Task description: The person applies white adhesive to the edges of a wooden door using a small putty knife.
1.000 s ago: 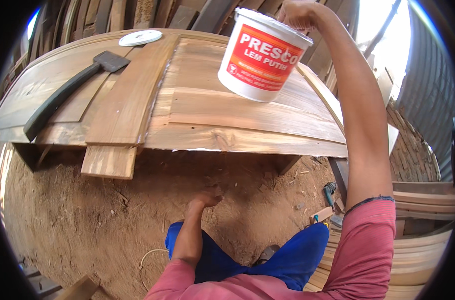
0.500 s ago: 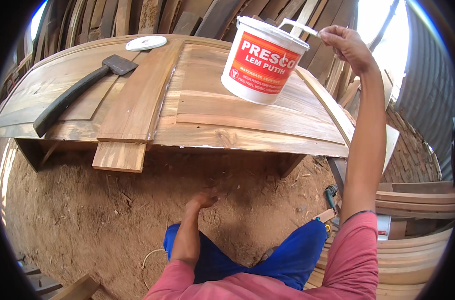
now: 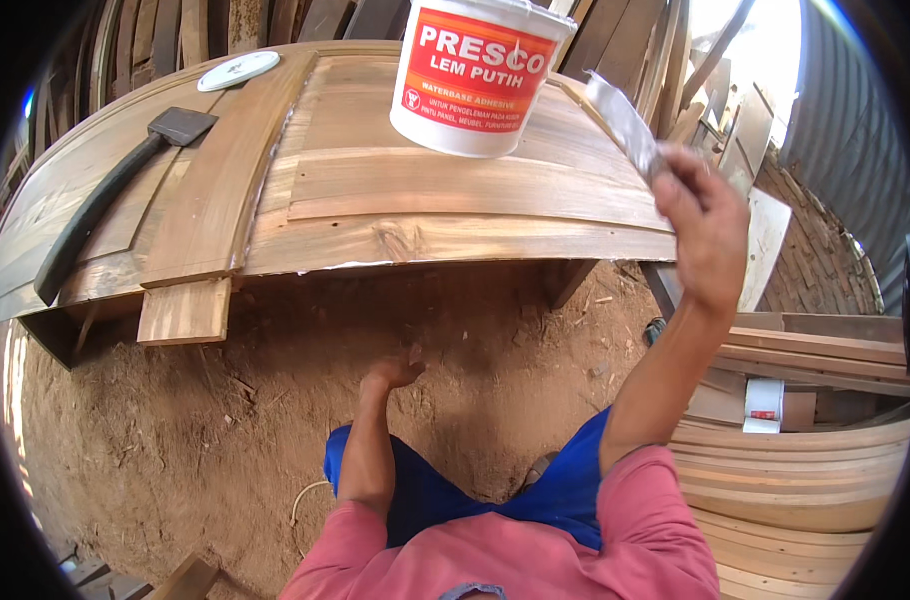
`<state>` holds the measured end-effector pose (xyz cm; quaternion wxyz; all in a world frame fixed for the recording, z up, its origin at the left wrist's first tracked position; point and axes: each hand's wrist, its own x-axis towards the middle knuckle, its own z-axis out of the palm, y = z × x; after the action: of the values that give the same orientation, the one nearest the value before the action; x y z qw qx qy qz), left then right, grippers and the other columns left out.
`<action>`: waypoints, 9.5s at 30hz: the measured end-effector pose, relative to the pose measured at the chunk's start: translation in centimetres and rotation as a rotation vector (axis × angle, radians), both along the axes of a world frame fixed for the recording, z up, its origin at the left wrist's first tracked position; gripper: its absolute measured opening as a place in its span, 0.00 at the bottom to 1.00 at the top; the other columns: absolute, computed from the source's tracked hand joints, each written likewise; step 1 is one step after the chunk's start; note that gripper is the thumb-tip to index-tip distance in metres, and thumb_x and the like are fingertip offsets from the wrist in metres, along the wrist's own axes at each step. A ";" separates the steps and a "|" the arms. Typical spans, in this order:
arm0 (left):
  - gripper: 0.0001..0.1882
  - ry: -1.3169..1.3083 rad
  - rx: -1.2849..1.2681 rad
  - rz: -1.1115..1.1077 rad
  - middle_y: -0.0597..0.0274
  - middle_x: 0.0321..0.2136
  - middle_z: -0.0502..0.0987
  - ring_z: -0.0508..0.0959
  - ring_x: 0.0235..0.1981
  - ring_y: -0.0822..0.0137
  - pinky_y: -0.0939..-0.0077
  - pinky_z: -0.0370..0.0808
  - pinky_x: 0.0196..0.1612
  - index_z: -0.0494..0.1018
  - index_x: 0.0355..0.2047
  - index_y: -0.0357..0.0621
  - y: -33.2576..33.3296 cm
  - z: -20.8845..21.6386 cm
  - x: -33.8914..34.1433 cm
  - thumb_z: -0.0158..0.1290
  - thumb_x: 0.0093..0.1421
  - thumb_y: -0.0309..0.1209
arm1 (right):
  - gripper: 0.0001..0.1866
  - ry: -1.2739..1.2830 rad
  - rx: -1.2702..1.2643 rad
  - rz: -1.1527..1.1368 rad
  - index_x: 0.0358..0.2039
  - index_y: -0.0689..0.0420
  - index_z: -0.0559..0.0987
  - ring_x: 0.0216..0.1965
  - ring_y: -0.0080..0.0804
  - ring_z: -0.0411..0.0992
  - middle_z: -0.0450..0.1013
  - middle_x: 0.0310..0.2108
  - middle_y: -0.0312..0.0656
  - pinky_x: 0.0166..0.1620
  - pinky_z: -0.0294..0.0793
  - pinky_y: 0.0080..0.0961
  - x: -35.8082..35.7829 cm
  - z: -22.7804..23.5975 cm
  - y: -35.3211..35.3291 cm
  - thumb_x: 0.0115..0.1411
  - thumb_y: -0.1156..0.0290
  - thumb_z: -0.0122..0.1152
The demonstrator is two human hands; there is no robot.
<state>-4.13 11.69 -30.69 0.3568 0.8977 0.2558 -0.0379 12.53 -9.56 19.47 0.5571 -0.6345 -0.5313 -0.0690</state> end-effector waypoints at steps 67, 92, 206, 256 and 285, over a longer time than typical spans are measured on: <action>0.36 0.064 -0.094 0.072 0.37 0.55 0.72 0.70 0.58 0.40 0.53 0.66 0.62 0.62 0.63 0.40 -2.2 9.6 -4.4 0.56 0.60 0.47 | 0.10 0.611 0.287 0.341 0.44 0.61 0.72 0.32 0.27 0.77 0.77 0.36 0.44 0.34 0.77 0.23 -13.5 -22.4 10.0 0.63 0.80 0.60; 0.31 0.037 -0.035 0.100 0.42 0.51 0.76 0.74 0.55 0.43 0.53 0.70 0.57 0.69 0.58 0.45 -3.3 10.5 -2.8 0.57 0.60 0.50 | 0.11 0.844 0.675 0.298 0.48 0.54 0.74 0.31 0.29 0.75 0.76 0.35 0.39 0.31 0.74 0.25 2.7 -26.7 0.3 0.66 0.78 0.55; 0.29 -0.029 0.045 0.239 0.44 0.48 0.78 0.76 0.52 0.46 0.54 0.74 0.54 0.72 0.53 0.41 -2.0 10.4 -7.5 0.56 0.60 0.50 | 0.11 -0.588 0.034 0.434 0.37 0.61 0.80 0.37 0.46 0.76 0.75 0.37 0.47 0.41 0.75 0.33 -19.9 -6.3 13.6 0.53 0.86 0.60; 0.36 -0.018 -0.064 0.237 0.40 0.52 0.75 0.73 0.55 0.43 0.52 0.71 0.57 0.64 0.61 0.39 -0.8 11.4 -9.5 0.56 0.60 0.48 | 0.11 -0.806 -0.145 0.470 0.36 0.60 0.81 0.40 0.45 0.75 0.76 0.38 0.46 0.44 0.73 0.36 -21.8 -4.3 13.5 0.53 0.86 0.60; 0.31 -0.060 0.034 0.271 0.48 0.50 0.78 0.76 0.53 0.48 0.54 0.74 0.55 0.68 0.59 0.48 -1.2 10.2 -9.7 0.56 0.59 0.50 | 0.07 -0.674 -0.106 0.251 0.38 0.63 0.78 0.30 0.49 0.76 0.75 0.28 0.52 0.34 0.72 0.34 -19.3 -4.8 11.1 0.58 0.82 0.61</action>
<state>-13.88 10.49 -20.46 0.3507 0.8616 0.3645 0.0418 -6.75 1.55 14.67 0.3211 -0.5338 -0.7619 -0.1777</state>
